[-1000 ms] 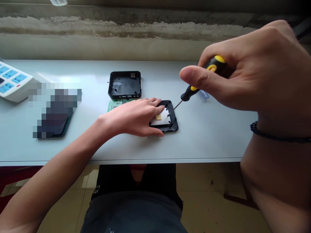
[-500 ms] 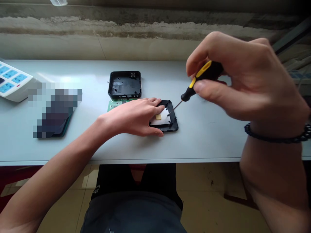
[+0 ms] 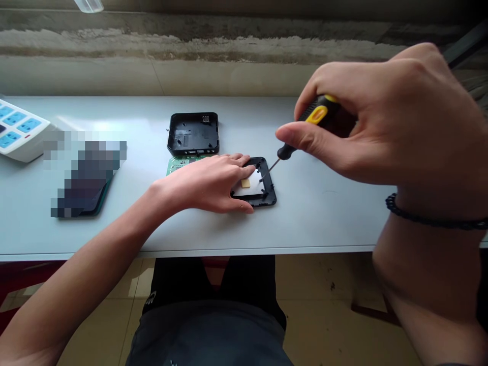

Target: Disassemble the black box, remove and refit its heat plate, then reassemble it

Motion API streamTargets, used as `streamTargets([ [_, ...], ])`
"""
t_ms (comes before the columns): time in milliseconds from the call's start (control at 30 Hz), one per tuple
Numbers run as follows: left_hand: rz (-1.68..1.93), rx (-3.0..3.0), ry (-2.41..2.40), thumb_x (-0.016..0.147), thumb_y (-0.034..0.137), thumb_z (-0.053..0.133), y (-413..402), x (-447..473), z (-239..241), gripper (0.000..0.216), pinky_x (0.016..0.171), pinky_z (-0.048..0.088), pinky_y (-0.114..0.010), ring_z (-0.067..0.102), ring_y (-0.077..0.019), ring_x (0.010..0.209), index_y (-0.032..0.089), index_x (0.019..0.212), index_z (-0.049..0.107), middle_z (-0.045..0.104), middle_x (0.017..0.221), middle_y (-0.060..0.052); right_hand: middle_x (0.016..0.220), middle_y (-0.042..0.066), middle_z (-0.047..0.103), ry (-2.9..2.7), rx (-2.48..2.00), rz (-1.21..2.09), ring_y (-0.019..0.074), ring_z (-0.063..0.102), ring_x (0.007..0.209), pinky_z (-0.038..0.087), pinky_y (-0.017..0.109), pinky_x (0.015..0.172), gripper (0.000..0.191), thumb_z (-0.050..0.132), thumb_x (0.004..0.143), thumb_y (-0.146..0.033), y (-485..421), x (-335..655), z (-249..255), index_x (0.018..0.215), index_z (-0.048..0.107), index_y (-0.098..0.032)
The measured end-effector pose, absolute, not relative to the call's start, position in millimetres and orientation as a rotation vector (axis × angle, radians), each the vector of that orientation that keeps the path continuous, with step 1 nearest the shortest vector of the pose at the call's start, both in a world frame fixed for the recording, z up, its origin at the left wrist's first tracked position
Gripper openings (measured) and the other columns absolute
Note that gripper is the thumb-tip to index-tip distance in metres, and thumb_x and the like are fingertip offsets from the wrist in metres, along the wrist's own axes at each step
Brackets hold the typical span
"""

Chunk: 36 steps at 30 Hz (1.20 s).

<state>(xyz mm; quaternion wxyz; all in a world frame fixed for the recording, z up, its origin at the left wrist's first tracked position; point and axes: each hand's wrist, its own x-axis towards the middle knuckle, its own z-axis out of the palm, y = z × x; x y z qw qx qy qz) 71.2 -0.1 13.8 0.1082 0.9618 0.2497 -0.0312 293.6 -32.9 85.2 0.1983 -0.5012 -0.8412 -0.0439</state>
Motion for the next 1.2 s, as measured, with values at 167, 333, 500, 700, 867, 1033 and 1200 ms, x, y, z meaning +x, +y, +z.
streamTargets([
  [167, -0.061, 2.795, 0.739, 0.093, 0.058, 0.068, 0.5, 69.5, 12.7, 0.051, 0.096, 0.052, -0.043, 0.064, -0.0378, 0.123, 0.015, 0.121, 0.067, 0.064, 0.136, -0.019, 0.055, -0.001, 0.045, -2.271, -1.448, -0.167, 0.0102, 0.031, 0.053, 0.037, 0.038, 0.075, 0.053, 0.051, 0.092, -0.068, -30.2, 297.0, 80.4, 0.067, 0.046, -0.021],
  [333, -0.066, 2.804, 0.739, 0.094, 0.058, 0.067, 0.8, 69.3, 11.5, 0.053, 0.098, 0.051, -0.043, 0.063, -0.0365, 0.126, 0.016, 0.126, 0.066, 0.064, 0.137, -0.018, 0.074, -0.001, 0.061, -2.301, -1.268, 0.125, 0.0120, 0.052, 0.060, 0.040, 0.033, 0.063, 0.010, 0.056, 0.088, -0.031, -36.9, 295.3, 78.7, 0.093, 0.054, -0.023],
  [500, -0.066, 2.822, 0.734, 0.094, 0.058, 0.067, 0.1, 70.0, 11.9, 0.054, 0.089, 0.053, -0.042, 0.066, -0.0368, 0.119, 0.015, 0.127, 0.066, 0.064, 0.137, -0.018, 0.063, -0.002, 0.059, -2.317, -1.238, 0.074, 0.0096, 0.045, 0.052, 0.041, 0.034, 0.064, 0.023, 0.064, 0.088, -0.040, -38.6, 287.6, 80.3, 0.075, 0.053, -0.024],
  [700, -0.073, 2.820, 0.744, 0.094, 0.059, 0.067, 0.2, 69.9, 12.1, 0.054, 0.093, 0.052, -0.042, 0.064, -0.0368, 0.122, 0.015, 0.126, 0.066, 0.063, 0.138, -0.019, 0.055, -0.001, 0.045, -2.184, -1.414, -0.037, 0.0120, 0.032, 0.052, 0.038, 0.037, 0.065, 0.041, 0.063, 0.090, -0.051, -32.9, 285.8, 75.7, 0.064, 0.047, -0.024],
  [867, -0.079, 2.784, 0.755, 0.093, 0.057, 0.068, 0.0, 70.7, 14.2, 0.050, 0.097, 0.051, -0.043, 0.063, -0.0365, 0.124, 0.016, 0.120, 0.067, 0.064, 0.137, -0.018, 0.055, -0.001, 0.045, -2.005, -1.402, 0.123, 0.0116, 0.035, 0.054, 0.031, 0.033, 0.059, 0.037, 0.068, 0.085, -0.044, -24.7, 290.6, 66.5, 0.062, 0.050, -0.022],
  [1033, -0.047, 2.772, 0.731, 0.092, 0.062, 0.068, 1.6, 68.8, 12.7, 0.050, 0.094, 0.051, -0.042, 0.065, -0.0352, 0.120, 0.017, 0.114, 0.067, 0.065, 0.135, -0.016, 0.052, -0.002, 0.046, -1.960, -1.348, 0.212, 0.0088, 0.035, 0.052, 0.026, 0.031, 0.052, 0.028, 0.070, 0.080, -0.032, -15.2, 299.3, 63.4, 0.060, 0.054, -0.020],
  [1200, 0.050, 2.756, 0.701, 0.091, 0.066, 0.067, 6.5, 63.4, 9.2, 0.053, 0.090, 0.052, -0.038, 0.067, -0.0328, 0.119, 0.020, 0.116, 0.068, 0.068, 0.132, -0.013, 0.050, -0.003, 0.043, -1.809, -1.294, 0.310, 0.0082, 0.040, 0.042, 0.030, 0.028, 0.042, 0.029, 0.066, 0.084, -0.029, -1.1, 309.5, 57.9, 0.060, 0.051, -0.023],
])
